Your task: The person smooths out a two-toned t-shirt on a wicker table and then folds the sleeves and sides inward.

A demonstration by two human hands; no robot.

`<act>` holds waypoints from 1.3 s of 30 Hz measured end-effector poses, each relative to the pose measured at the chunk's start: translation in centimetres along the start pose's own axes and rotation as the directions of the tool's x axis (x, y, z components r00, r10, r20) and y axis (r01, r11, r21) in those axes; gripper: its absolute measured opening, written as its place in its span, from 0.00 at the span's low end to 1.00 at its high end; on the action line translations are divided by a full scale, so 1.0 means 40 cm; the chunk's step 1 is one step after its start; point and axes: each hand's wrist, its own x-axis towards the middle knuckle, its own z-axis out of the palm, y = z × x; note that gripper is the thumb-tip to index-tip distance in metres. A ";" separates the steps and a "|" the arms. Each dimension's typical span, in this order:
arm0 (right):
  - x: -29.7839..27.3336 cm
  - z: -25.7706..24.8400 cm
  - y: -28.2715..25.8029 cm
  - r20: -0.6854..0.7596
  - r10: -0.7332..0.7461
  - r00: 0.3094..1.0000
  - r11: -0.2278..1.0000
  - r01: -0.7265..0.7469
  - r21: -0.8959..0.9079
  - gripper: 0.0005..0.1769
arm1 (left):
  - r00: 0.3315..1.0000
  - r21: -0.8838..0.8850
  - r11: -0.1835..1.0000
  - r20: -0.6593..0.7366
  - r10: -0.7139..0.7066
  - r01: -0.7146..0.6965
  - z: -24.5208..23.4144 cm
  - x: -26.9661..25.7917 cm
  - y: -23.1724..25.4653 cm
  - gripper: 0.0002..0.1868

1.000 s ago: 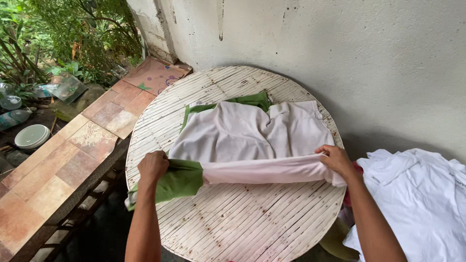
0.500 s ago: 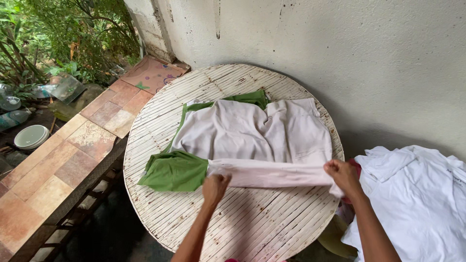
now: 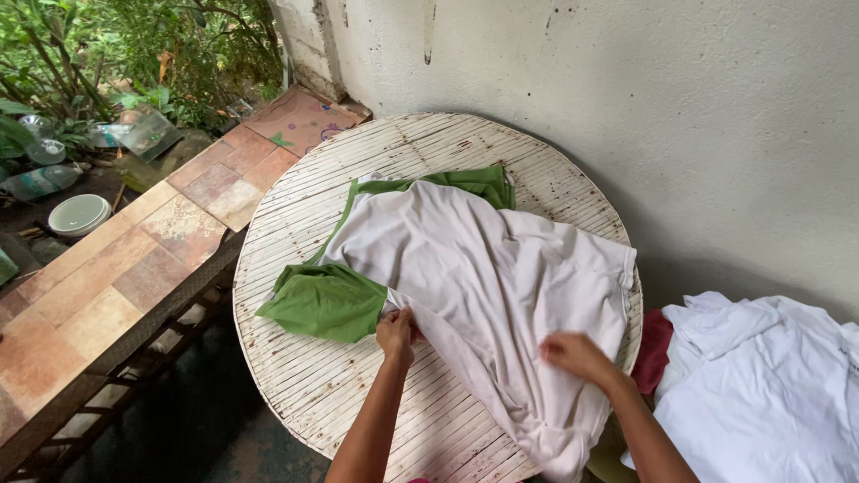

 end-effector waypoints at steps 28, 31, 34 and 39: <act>0.242 -0.087 0.057 -0.423 0.423 0.802 0.656 -0.593 -0.468 0.18 | 0.925 -0.212 0.903 -0.147 0.350 -0.375 -0.450 0.056 0.350 0.07; 0.096 -0.148 0.107 -0.417 0.533 0.736 0.655 -0.671 -0.347 0.21 | 0.900 -0.171 0.893 -0.220 0.377 -0.416 -0.492 0.122 0.328 0.08; -0.020 -0.178 0.131 -0.390 0.678 0.623 0.538 -0.783 -0.313 0.21 | 0.901 -0.149 0.910 -0.274 0.337 -0.386 -0.509 0.178 0.278 0.08; -0.030 -0.138 0.124 -0.222 0.761 0.610 0.435 -0.733 -0.524 0.22 | 0.897 -0.093 0.924 -0.295 0.330 -0.371 -0.490 0.202 0.217 0.12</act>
